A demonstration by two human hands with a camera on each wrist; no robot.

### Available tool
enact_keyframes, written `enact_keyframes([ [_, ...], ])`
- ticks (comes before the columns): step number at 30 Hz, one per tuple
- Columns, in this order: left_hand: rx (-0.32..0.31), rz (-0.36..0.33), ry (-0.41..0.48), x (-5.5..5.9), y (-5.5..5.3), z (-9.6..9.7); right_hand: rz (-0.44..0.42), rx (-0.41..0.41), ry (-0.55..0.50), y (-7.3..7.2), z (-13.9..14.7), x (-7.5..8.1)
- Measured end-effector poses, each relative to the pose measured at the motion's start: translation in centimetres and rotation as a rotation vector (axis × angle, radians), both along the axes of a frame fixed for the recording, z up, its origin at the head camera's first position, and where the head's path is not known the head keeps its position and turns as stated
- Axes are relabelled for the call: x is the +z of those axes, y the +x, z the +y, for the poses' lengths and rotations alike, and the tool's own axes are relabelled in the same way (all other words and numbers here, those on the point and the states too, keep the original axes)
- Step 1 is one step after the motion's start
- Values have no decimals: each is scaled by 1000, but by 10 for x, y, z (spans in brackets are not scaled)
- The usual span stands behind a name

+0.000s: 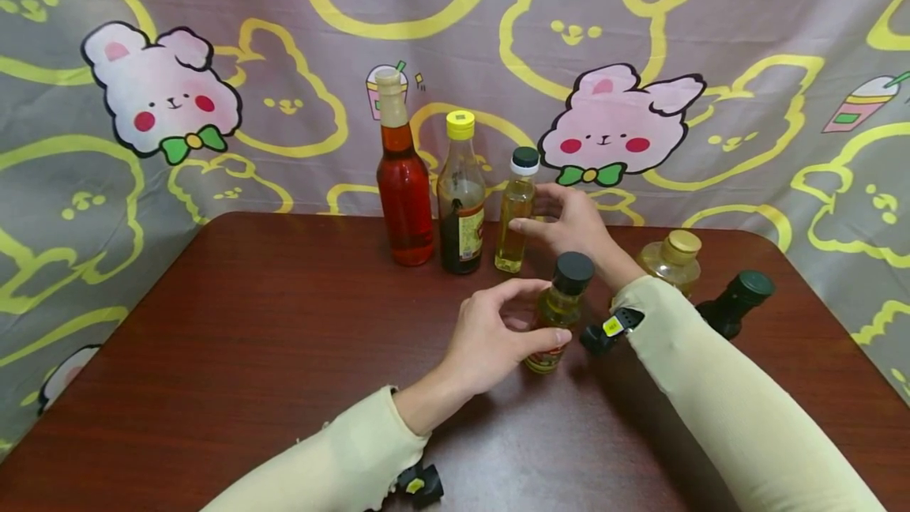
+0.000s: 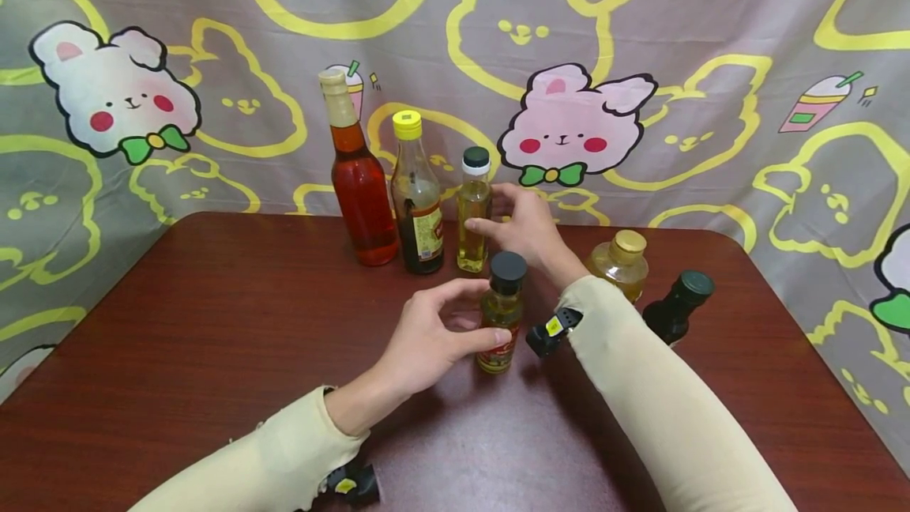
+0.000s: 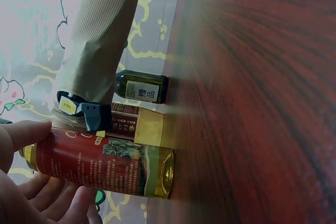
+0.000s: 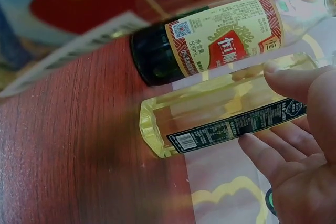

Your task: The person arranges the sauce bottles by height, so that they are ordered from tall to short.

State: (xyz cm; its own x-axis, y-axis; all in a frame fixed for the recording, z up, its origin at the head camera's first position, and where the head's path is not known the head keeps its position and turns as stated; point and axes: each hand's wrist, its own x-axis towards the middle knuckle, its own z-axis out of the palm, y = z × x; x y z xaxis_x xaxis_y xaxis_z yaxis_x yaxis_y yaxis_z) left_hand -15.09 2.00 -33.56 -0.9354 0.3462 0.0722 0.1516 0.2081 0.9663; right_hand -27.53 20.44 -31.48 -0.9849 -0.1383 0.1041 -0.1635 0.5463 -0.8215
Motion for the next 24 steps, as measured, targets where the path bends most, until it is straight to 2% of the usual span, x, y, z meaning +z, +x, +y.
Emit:
enact_keyframes([
  [24, -15, -23, 18, -1, -1, 0, -41, 1, -21, 2, 1, 0],
])
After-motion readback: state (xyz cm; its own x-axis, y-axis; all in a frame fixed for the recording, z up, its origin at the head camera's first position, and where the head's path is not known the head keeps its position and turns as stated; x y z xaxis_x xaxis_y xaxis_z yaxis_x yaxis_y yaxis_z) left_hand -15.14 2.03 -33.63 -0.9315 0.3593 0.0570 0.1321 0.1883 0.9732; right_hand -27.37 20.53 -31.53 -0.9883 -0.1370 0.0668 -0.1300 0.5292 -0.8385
